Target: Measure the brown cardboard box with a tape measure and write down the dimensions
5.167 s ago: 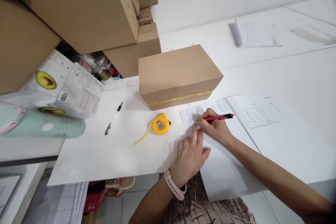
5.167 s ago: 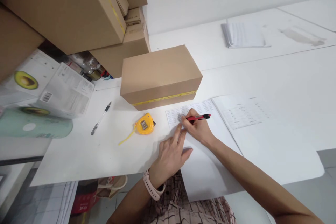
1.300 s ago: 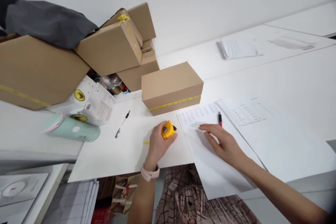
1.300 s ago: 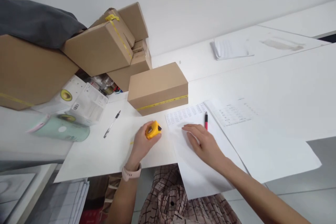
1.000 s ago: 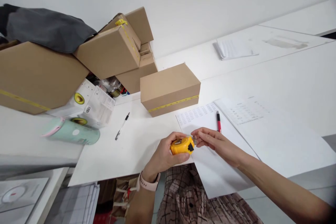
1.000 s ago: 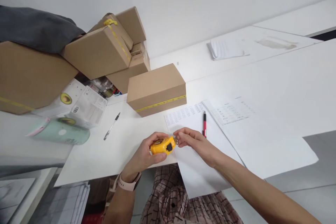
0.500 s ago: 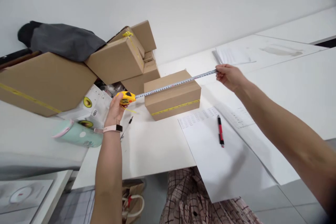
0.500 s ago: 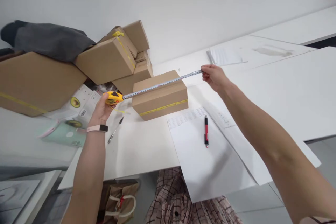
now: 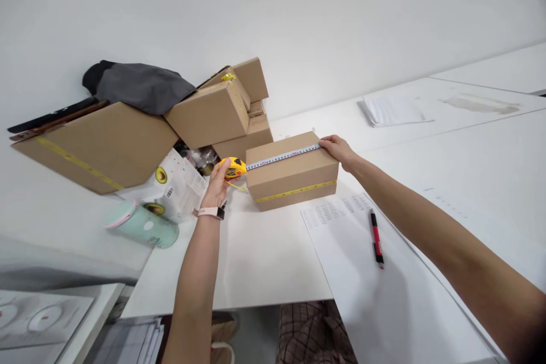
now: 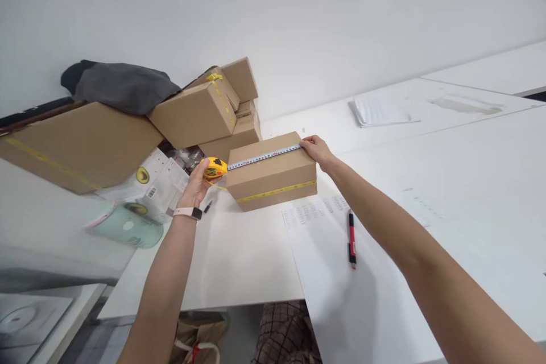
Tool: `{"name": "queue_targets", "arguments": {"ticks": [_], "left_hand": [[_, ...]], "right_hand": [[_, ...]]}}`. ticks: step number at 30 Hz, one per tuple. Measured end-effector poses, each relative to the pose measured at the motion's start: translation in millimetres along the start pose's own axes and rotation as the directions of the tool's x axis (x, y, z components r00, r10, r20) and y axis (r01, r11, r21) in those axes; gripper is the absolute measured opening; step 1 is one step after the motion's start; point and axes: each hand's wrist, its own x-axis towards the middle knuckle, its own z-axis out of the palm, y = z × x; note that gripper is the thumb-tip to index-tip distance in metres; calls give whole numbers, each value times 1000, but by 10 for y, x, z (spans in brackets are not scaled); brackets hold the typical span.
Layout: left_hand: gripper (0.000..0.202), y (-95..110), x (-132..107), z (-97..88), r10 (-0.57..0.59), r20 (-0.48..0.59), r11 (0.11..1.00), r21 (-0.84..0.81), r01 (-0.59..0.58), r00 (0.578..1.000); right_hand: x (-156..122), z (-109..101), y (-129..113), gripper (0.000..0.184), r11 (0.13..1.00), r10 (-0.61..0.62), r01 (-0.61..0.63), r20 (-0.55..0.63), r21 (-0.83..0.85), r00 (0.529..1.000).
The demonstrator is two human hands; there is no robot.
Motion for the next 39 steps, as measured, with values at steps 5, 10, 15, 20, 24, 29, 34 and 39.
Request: {"name": "queue_targets", "arguments": {"ticks": [5, 10, 15, 20, 24, 29, 34, 39], "left_hand": [[47, -31, 27, 11, 20, 1, 999, -32, -20, 1000], [50, 27, 75, -47, 6, 10, 1000, -20, -6, 1000], [47, 58, 119, -81, -41, 48, 999, 18, 40, 998], [48, 55, 109, -99, -75, 49, 996, 60, 72, 996], [46, 78, 34, -52, -45, 38, 995, 94, 42, 998], [49, 319, -269, 40, 37, 30, 990, 135, -41, 999], [59, 346, -1145, 151, -123, 355, 981, 182, 60, 927], [70, -287, -2068, 668, -478, 663, 807, 73, 586, 576]], "right_hand": [[-94, -28, 34, 32, 997, 83, -81, 127, -20, 988], [-76, -27, 40, 31, 991, 92, -81, 103, -109, 990], [-67, -19, 49, 32, 991, 85, -73, 104, -111, 991], [-77, -29, 35, 32, 989, 82, -72, 71, -132, 994], [-32, -25, 47, 29, 970, 3, 3, 24, -243, 1000], [49, -34, 12, 24, 959, -62, 62, 10, -277, 998], [107, -67, -291, 27, 967, -226, 231, 62, -107, 972], [97, 280, -590, 33, 866, -283, 418, 419, -275, 863]]}}
